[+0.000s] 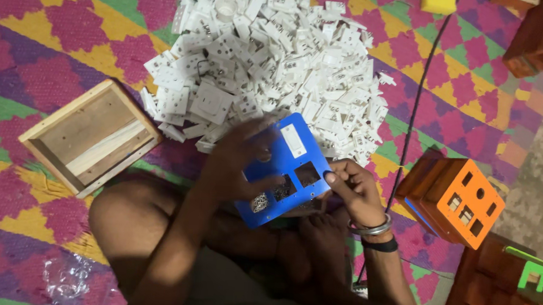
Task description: The person sits on the floor and assembles white electrical switch plates using a blue plastic jig. They pick up small metal screws from a wooden box and insert them into the switch plates held in the jig, then place the assembled units into a pile.
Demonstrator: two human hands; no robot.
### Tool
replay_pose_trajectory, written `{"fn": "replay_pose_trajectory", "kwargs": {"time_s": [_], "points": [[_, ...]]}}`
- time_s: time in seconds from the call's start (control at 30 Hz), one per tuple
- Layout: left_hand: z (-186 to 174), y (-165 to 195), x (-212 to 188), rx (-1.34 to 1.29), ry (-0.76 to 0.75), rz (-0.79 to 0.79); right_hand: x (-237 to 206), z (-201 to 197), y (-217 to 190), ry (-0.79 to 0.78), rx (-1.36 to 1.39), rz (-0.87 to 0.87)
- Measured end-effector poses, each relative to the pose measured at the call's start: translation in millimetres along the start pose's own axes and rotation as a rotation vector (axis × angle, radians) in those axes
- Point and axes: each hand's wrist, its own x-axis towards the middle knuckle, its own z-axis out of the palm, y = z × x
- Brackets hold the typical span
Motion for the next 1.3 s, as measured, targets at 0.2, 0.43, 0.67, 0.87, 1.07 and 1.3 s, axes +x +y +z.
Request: {"fn": "replay_pose_trajectory", "kwargs": {"time_s": [0.2, 0.43, 0.67, 0.87, 1.07, 1.3], "points": [[7.0, -26.7, -14.3, -1.42, 0.39, -0.692, 11.0, 25.9, 15.0, 0.134, 0.122, -0.109], [-3.5, -42.1, -21.9, -1.65, 0.473, -0.803, 26.3, 15.2, 47.7, 0.261, -0.209, -0.093], [-27.9, -33.3, -11.8, -1.448, 0.716, -0.636, 79.7, -41.8, 23.1, 0.481, -0.71, -0.412], [-31.3, -65.0, -25.2, -1.442, 0.807, -0.458, 125.6, -22.2, -2.0, 0.221, -0.597, -0.414], [-27.3, -70.7, -26.9, -1.408, 0.858, -0.512, 170.0, 1.0, -41.8, 0.343, -0.738, -0.537], [-29.6, -45.5, 0.9, -1.398, 0.855, -0.657, 179.9, 33.2, -69.6, 0.206, -0.673, -0.425]]}}
